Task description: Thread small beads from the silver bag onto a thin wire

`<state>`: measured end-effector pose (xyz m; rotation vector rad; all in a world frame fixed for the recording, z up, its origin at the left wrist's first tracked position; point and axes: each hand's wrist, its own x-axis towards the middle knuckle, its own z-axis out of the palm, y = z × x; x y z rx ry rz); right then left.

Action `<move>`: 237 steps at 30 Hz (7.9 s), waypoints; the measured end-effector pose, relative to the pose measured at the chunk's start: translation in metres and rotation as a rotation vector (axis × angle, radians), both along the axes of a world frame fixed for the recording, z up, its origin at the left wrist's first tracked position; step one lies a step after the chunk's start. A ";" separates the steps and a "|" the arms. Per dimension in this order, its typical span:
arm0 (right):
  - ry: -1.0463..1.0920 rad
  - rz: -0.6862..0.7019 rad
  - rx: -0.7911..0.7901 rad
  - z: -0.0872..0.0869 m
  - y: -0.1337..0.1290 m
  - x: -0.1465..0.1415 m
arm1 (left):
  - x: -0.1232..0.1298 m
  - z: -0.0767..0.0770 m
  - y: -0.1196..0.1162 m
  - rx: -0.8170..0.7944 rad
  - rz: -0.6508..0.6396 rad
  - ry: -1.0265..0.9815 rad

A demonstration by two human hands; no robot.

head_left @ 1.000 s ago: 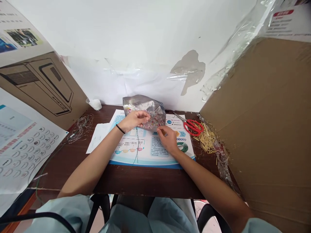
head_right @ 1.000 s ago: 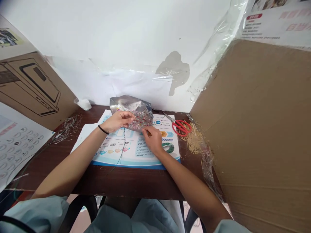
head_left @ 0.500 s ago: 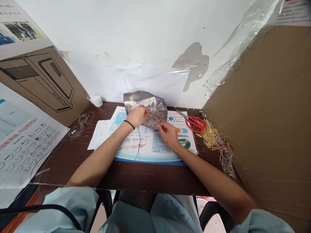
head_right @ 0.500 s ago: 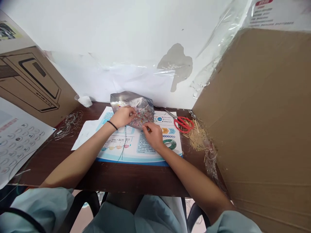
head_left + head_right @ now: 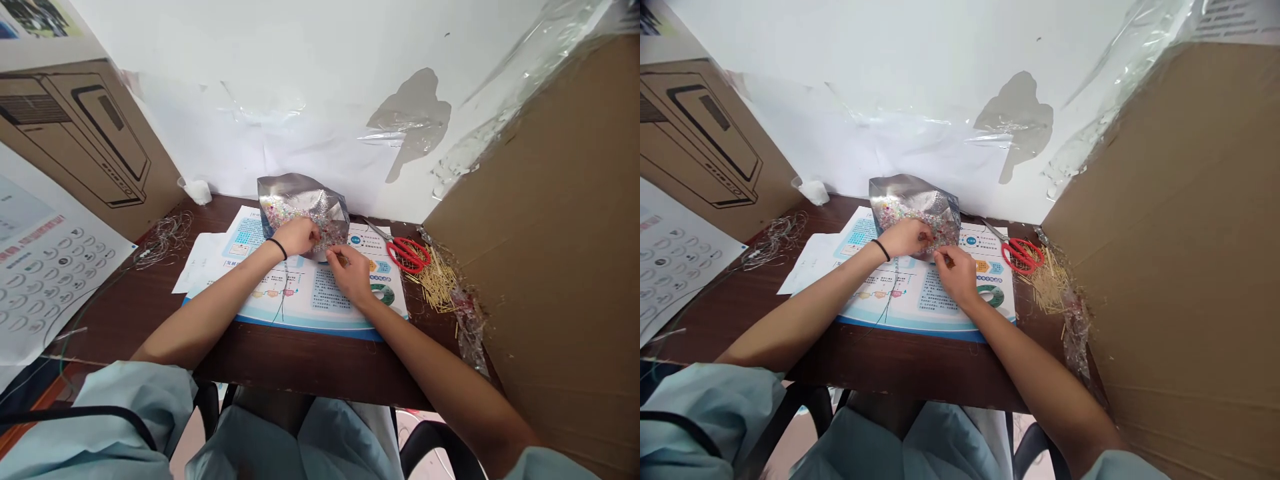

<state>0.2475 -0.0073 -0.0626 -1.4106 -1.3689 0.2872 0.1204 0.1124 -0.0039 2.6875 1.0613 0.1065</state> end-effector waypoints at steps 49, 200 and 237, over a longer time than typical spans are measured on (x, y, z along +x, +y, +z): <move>0.026 0.014 -0.008 0.000 0.000 0.001 | -0.009 0.010 0.015 -0.128 -0.031 -0.015; -0.146 0.045 -0.122 -0.003 -0.001 0.000 | -0.014 0.001 -0.041 -0.412 0.004 -0.466; 0.062 -0.133 -0.083 0.000 0.002 0.002 | -0.020 0.023 -0.008 0.009 0.166 -0.227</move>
